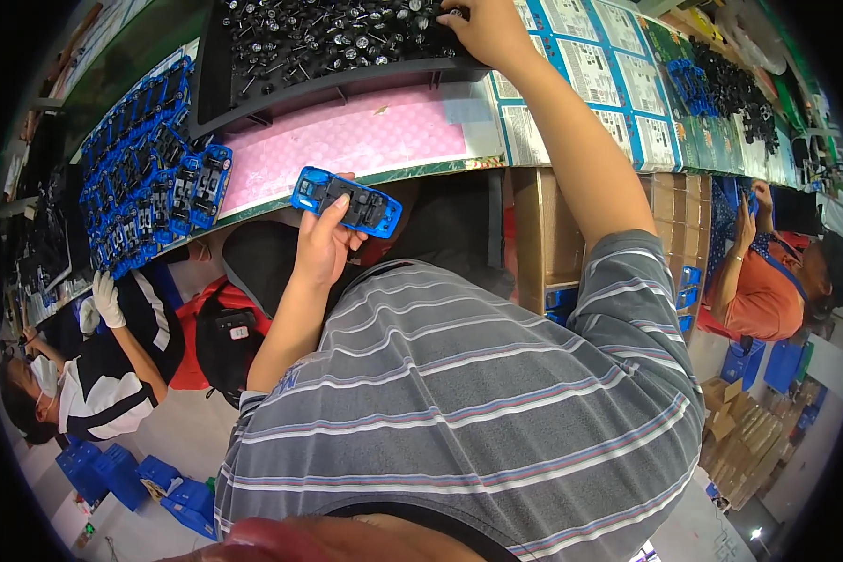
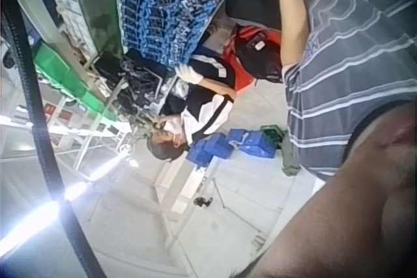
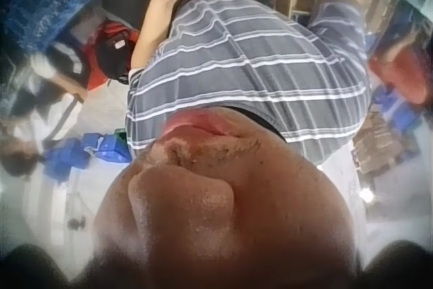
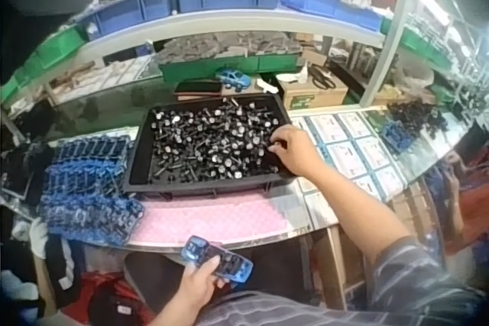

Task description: The person assembles toy cars by taking car chassis and wheel axles, pressing the axles into the chassis by hand, and placing the assembled cars on the table.

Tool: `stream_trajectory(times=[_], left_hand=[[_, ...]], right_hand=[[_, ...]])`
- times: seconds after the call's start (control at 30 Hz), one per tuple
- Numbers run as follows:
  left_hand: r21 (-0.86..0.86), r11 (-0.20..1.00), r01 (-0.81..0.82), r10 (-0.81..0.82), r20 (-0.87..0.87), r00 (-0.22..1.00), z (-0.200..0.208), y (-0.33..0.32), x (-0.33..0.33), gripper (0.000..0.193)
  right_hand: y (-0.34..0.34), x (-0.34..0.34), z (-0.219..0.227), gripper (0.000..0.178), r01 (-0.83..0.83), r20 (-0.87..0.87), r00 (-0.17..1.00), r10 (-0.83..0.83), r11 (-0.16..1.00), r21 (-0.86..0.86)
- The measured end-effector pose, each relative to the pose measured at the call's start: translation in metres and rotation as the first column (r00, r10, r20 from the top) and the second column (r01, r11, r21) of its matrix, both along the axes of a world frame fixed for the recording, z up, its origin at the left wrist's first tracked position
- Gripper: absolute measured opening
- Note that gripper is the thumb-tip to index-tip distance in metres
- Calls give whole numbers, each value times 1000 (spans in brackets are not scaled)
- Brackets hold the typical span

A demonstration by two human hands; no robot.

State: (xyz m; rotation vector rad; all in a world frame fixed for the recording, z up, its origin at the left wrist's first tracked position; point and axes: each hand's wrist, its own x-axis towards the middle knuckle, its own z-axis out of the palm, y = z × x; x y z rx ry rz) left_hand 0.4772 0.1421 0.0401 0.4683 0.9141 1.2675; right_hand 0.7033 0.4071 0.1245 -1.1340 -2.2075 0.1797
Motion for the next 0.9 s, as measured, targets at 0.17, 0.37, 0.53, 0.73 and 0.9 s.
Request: stream_trajectory(times=[0.17, 0.37, 0.53, 0.73, 0.9], left_hand=[[11, 1000, 21, -20, -74, 997, 0, 0, -2, 40], [8, 1000, -18, 18, -6, 1000, 3, -3, -1, 39], [5, 1000, 9, -9, -22, 1000, -1, -7, -3, 39], [-8, 1000, -2, 2, -20, 1000, -3, -9, -4, 40], [-16, 997, -77, 77, 32, 997, 6, -6, -3, 34]], right_hand=[[-20, -7, 30, 33, 138, -126, 979, -158, 979, -152], [-11, 2, 18, 29, 43, -2, 999, -43, 987, 153], [-19, -13, 19, 22, 75, -229, 967, -113, 983, -166], [-3, 2, 0, 23, 115, -12, 993, -114, 991, 75], [-47, -7, 23, 20, 143, -105, 986, -129, 981, 130]])
